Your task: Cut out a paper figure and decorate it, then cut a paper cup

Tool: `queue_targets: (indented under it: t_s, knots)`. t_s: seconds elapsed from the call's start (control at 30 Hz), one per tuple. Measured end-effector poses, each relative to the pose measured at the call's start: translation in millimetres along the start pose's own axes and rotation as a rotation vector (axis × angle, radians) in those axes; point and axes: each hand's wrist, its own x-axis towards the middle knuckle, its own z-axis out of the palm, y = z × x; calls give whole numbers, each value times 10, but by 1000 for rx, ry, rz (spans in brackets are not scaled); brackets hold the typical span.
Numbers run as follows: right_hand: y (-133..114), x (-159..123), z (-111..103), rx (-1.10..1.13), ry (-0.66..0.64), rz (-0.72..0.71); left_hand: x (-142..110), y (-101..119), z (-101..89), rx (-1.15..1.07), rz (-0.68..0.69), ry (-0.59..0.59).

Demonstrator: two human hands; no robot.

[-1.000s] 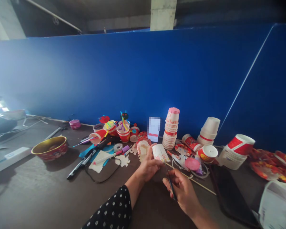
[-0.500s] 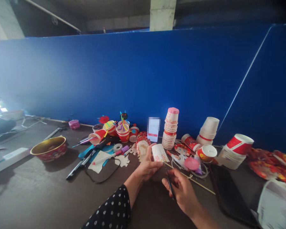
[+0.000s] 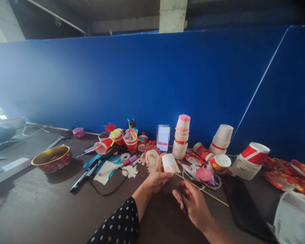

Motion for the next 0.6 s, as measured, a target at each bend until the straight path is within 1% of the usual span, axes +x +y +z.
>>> queue_targets:
  t_s: [0.2,0.6]
  knots:
    - [-4,-9,9,-24,6,13,-2,0,-7,23,5,4]
    - [-17,-14,14,-79,4,7,5,-9,-1,37,0,52]
